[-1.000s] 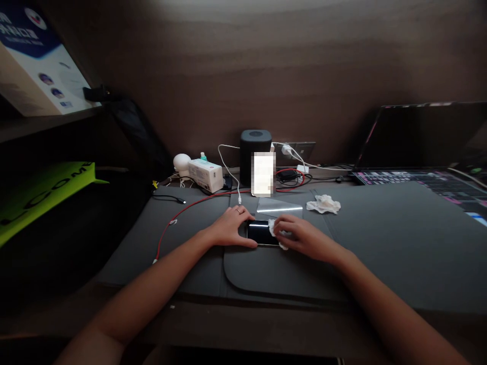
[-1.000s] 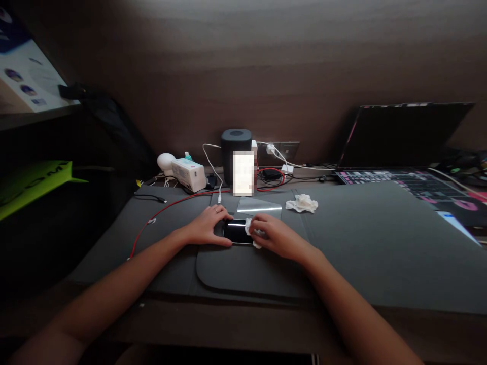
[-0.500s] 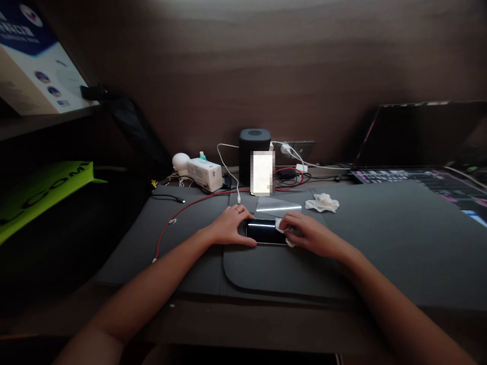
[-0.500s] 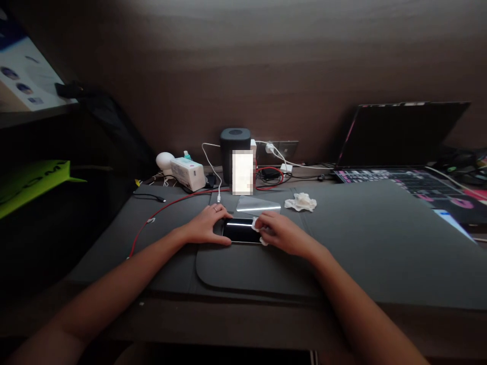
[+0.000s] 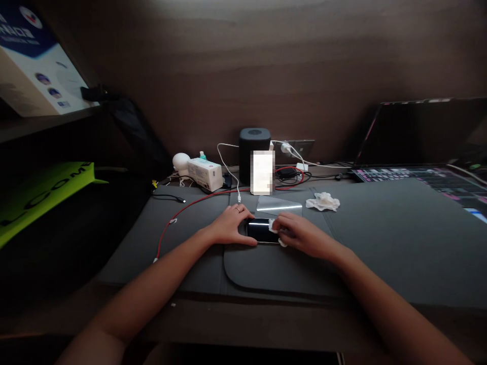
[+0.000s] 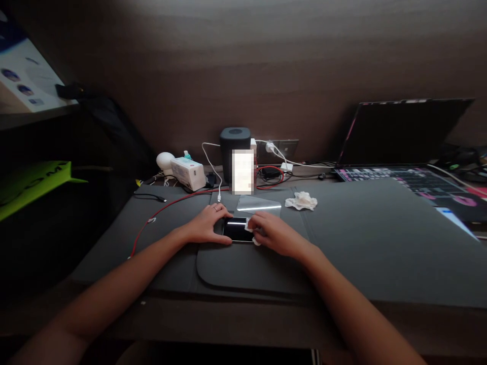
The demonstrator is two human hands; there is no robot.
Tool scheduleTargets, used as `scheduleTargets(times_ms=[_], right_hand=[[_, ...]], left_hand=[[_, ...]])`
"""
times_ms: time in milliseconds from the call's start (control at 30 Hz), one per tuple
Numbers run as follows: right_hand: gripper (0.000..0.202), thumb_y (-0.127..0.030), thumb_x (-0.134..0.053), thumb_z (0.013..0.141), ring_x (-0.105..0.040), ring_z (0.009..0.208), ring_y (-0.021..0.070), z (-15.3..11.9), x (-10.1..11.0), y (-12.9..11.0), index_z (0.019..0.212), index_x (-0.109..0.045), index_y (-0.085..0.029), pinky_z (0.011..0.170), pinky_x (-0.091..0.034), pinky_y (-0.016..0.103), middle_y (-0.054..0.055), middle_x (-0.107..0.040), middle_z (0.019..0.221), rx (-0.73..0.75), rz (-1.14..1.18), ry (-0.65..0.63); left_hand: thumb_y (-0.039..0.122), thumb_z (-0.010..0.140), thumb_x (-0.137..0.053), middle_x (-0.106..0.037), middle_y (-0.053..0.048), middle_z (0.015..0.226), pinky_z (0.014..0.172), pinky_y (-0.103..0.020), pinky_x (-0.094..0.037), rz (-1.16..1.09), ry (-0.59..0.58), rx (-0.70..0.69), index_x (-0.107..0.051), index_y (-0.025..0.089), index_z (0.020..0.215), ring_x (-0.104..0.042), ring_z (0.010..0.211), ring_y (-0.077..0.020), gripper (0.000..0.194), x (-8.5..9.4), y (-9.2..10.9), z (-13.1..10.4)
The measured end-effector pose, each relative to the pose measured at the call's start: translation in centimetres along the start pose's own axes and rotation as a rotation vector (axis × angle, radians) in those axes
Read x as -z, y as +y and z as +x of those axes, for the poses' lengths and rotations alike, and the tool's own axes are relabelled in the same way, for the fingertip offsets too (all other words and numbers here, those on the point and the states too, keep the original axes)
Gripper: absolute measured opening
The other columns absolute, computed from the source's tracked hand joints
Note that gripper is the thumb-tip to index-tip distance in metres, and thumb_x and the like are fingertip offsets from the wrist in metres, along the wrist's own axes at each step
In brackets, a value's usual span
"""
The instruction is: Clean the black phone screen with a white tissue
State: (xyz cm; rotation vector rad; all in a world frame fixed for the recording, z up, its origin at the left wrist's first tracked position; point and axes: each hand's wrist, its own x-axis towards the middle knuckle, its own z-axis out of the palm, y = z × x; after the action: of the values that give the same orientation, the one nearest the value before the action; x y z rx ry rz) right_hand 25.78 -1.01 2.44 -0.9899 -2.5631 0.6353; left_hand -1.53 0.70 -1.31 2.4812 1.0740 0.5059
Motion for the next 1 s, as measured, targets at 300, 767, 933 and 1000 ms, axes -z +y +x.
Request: scheduleTargets(times_ms=[300, 767, 933, 1000], right_hand=[[0.014, -0.01, -0.05, 0.083, -0.054, 0.079, 0.0187, 0.5, -0.8, -0.2, 0.09, -0.057, -0.02, 0.07, -0.041, 0.028, 0.005, -0.059, 0.09, 0.031, 0.004, -0.011], [0.029, -0.019, -0.05, 0.091, -0.06, 0.084, 0.0204, 0.3, -1.5, -0.4, 0.119, -0.056, -0.021, 0.076, -0.051, 0.033, 0.008, -0.06, 0.103, -0.038, 0.067, 0.109], [0.037, -0.026, -0.049, 0.096, -0.062, 0.094, 0.0195, 0.5, -2.3, -0.7, 0.133, -0.049, -0.024, 0.083, -0.054, 0.035, 0.012, -0.052, 0.126, 0.003, 0.119, 0.098], [0.03, -0.029, -0.048, 0.099, -0.061, 0.097, 0.0209, 0.7, -2.5, -1.0, 0.127, -0.056, -0.023, 0.086, -0.053, 0.036, 0.012, -0.055, 0.121, 0.045, 0.116, 0.061]], left_hand=[[0.065, 0.067, -0.078, -0.058, -0.007, 0.114, 0.095, -0.041, -0.043, 0.008, 0.003, -0.005, -0.061, 0.021, 0.117, -0.054, 0.109, -0.0278, 0.068, 0.1, -0.1, 0.1], [0.067, 0.07, -0.075, -0.057, -0.008, 0.113, 0.095, -0.04, -0.042, -0.009, 0.002, -0.029, -0.06, 0.02, 0.121, -0.054, 0.107, -0.0268, 0.071, 0.1, -0.2, 0.0], [0.069, 0.072, -0.072, -0.057, -0.008, 0.113, 0.094, -0.04, -0.042, 0.018, -0.004, -0.05, -0.059, 0.021, 0.12, -0.054, 0.107, -0.0269, 0.07, 0.1, -0.1, -0.1], [0.07, 0.072, -0.072, -0.057, -0.008, 0.114, 0.094, -0.04, -0.042, 0.024, -0.004, -0.041, -0.059, 0.021, 0.12, -0.054, 0.107, -0.0269, 0.07, 0.1, -0.1, -0.1]])
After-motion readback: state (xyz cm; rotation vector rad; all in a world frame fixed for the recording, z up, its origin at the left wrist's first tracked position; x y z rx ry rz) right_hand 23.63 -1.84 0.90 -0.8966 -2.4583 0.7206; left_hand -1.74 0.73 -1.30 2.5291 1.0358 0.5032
